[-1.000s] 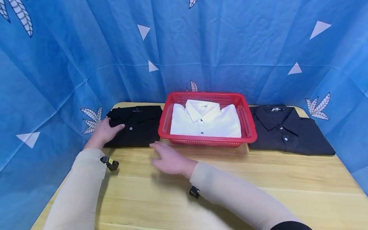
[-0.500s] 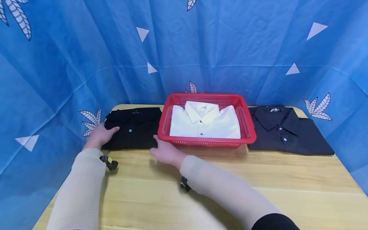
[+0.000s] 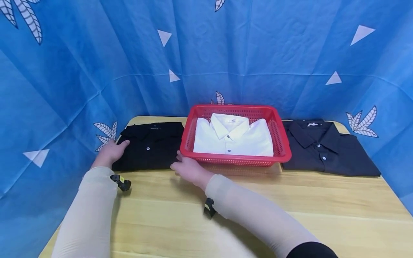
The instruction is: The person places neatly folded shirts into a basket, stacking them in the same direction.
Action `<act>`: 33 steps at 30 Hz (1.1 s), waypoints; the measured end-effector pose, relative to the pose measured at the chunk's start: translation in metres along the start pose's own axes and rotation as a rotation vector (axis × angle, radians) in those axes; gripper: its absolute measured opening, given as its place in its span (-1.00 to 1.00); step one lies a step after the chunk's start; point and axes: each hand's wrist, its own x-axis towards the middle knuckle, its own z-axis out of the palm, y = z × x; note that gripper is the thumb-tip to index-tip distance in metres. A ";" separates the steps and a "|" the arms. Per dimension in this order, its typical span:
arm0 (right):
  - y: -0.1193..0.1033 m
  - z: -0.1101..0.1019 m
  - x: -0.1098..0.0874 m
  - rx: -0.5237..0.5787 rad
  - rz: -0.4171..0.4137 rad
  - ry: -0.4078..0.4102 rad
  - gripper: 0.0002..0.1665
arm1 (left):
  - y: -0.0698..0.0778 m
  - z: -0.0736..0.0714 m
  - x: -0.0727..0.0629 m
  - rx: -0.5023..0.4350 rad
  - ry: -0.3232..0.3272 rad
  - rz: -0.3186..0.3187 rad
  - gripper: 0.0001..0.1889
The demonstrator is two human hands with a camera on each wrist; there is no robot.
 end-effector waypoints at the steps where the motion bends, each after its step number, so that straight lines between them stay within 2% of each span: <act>1: 0.000 0.001 0.000 0.036 0.000 -0.005 -0.03 | -0.001 0.000 0.000 0.006 -0.002 -0.004 0.07; 9: 0.003 0.001 -0.005 0.120 0.014 -0.040 -0.08 | -0.009 -0.004 -0.001 0.061 -0.021 -0.012 0.06; 17: 0.008 0.002 -0.002 0.284 0.050 -0.035 -0.04 | -0.014 -0.008 -0.006 0.110 -0.049 -0.045 0.09; 23: 0.011 0.000 -0.003 0.300 0.090 -0.059 -0.03 | -0.021 -0.004 -0.007 0.126 -0.075 -0.059 0.11; 25: 0.011 -0.001 -0.004 0.289 0.098 -0.072 -0.08 | -0.024 -0.003 -0.007 0.127 -0.089 -0.063 0.12; 30: 0.013 -0.002 -0.001 0.271 0.111 -0.086 -0.44 | -0.029 -0.001 -0.007 0.120 -0.110 -0.045 0.13; 33: 0.014 -0.002 0.003 0.285 0.119 -0.076 -0.53 | -0.029 -0.001 -0.009 0.104 -0.111 -0.027 0.14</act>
